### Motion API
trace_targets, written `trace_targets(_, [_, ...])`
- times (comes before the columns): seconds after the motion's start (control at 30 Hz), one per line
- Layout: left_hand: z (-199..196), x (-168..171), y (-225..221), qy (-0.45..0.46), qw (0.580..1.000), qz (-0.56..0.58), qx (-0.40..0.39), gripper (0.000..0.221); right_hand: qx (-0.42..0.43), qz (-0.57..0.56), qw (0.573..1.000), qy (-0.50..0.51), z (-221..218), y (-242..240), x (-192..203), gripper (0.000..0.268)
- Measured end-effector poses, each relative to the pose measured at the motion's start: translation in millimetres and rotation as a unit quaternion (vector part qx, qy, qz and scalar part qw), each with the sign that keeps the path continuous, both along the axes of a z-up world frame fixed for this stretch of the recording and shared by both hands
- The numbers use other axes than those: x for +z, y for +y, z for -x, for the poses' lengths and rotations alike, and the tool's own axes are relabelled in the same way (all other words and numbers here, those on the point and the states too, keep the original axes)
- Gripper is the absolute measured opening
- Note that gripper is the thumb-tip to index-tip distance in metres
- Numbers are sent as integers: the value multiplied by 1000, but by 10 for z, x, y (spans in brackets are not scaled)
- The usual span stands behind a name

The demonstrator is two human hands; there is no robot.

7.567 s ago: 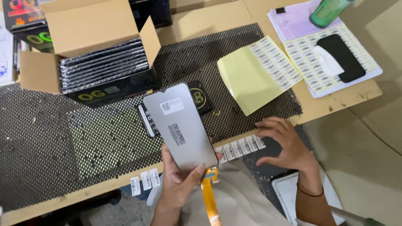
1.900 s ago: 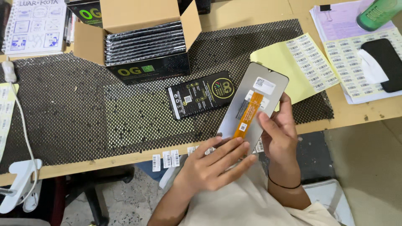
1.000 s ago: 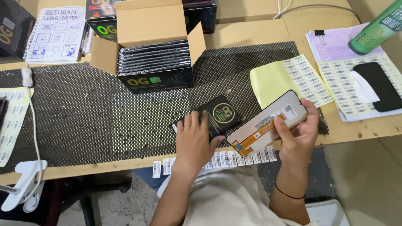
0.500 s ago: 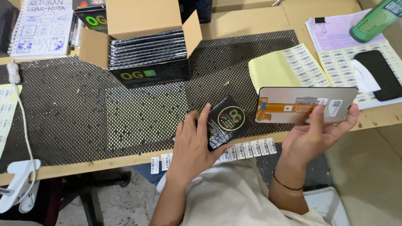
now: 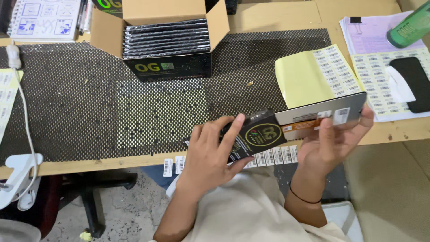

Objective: The person picks up a phone LCD screen component from a box, removes a protective plastic film from the back, and then slides the screen into a protective black sleeve before returning it to the storage box.

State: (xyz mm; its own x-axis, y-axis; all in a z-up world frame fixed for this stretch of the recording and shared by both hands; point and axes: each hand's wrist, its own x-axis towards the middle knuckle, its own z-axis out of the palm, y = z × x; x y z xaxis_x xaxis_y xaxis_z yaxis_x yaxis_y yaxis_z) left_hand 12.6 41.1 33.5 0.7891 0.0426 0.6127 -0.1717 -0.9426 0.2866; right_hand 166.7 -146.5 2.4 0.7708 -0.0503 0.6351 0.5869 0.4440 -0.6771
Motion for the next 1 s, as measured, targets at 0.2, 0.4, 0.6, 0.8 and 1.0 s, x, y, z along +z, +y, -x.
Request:
trace_targets(0.2, [-75,-30,-93,-59,996,-15,59,62,155,136,964,170,382,174,-161,72])
trace_targets(0.4, [42,137,115,39,986,153,-47,91,132,180,962,158,510,158,-211,38])
trace_targets(0.6, [187,579,593,13,962,266,-65,23,367,175,913,21,333,36,45,77])
trace_targets(0.8, [-212,769,1567,-237,965,49,99,15,206,317,925,-25,-68,-28,510,45])
trace_targets(1.0, [-773,752,2018,-109,988,-38,105,9,168,469,835,-235,-332,627,1021,29])
